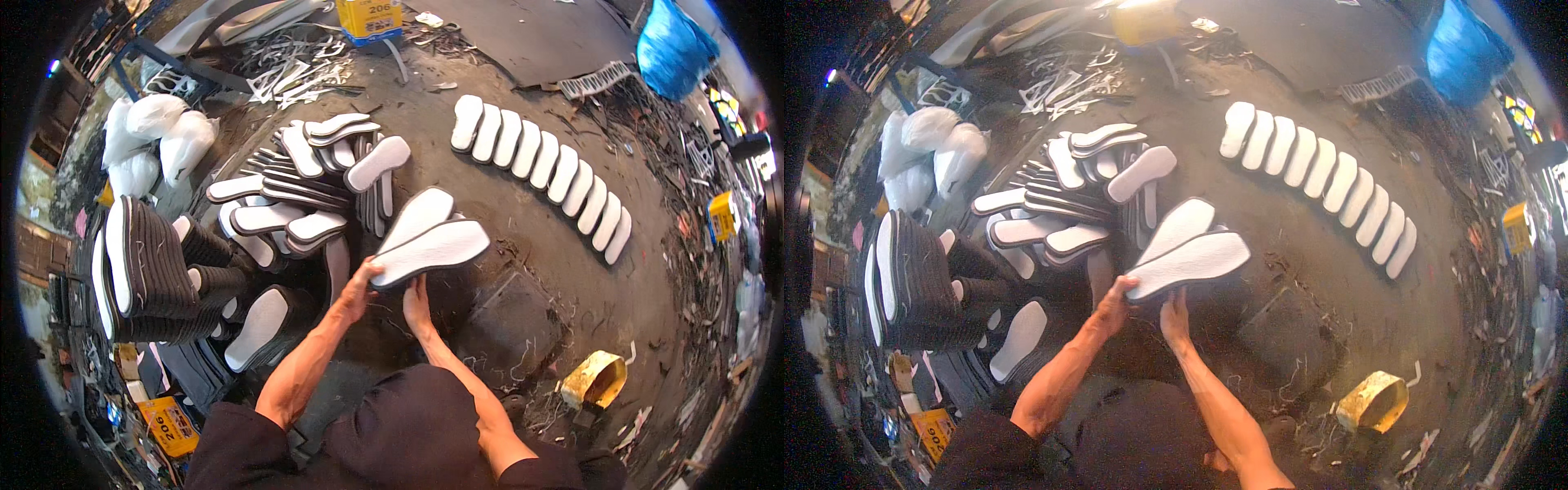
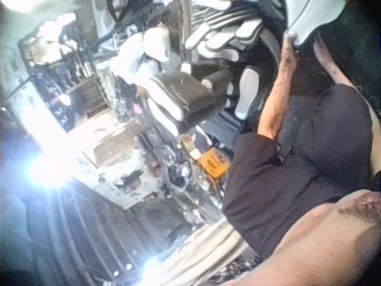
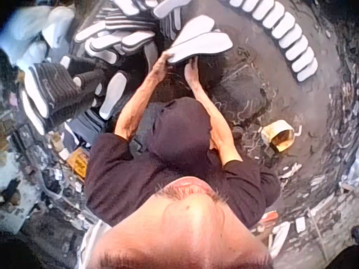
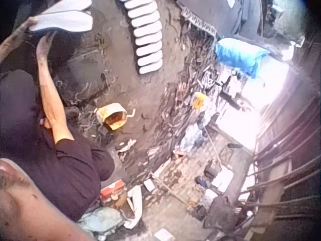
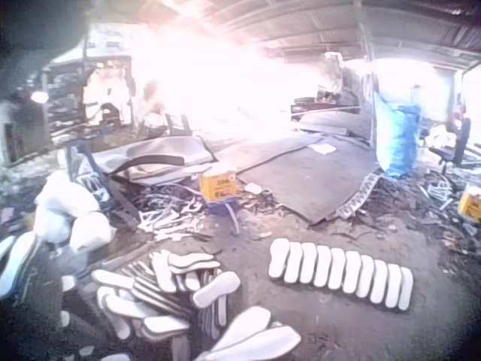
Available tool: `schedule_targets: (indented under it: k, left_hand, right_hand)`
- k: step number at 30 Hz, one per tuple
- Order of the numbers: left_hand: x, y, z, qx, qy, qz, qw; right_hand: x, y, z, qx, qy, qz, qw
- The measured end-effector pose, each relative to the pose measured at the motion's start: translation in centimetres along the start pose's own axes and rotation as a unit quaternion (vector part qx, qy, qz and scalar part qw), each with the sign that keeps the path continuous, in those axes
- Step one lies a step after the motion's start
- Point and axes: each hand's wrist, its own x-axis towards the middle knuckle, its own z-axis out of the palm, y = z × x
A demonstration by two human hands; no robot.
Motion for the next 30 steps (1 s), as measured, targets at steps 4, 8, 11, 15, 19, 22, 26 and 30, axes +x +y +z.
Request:
schedule_targets:
  k: [4, 8, 11, 15, 19, 22, 26, 30]
  left_hand:
    - [-0.1, 0.1, -1.6, 0.067, 0.049, 0.116, 0.990]
    - [-1.5, 0.0, -1.4, 0.279, 0.223, 0.377, 0.855]
    - [-1.0, 3.2, 3.6, 0.474, 0.203, 0.499, 0.697]
    - [-1.0, 3.6, 2.7, 0.580, 0.175, 0.497, 0.621]
    - [-2.8, 3.4, 5.2, 0.632, 0.169, 0.469, 0.593]
    - [-2.5, 3.2, 5.3, 0.659, 0.163, 0.452, 0.579]
    - [-1.9, 3.0, 7.7, 0.659, 0.127, 0.456, 0.584]
    - [-2.5, 6.9, 5.3, 0.607, 0.177, 0.485, 0.604]
  right_hand:
    - [1.9, -1.5, -4.8, -0.164, -0.071, 0.036, 0.983]
    - [1.8, -13.3, -9.9, -0.223, -0.258, 0.253, 0.905]
    - [0.8, -23.1, -20.7, -0.594, -0.259, 0.024, 0.761]
    - [-7.2, -35.7, -29.5, -0.749, -0.092, -0.003, 0.656]
    - [-20.8, -42.2, -38.2, -0.698, 0.105, -0.012, 0.709]
    - [-30.5, -37.7, -43.3, -0.529, 0.377, 0.003, 0.760]
    - [-45.7, -17.7, -50.4, -0.435, 0.693, -0.012, 0.575]
    - [-37.0, -10.9, -36.6, 0.135, 0.636, 0.059, 0.758]
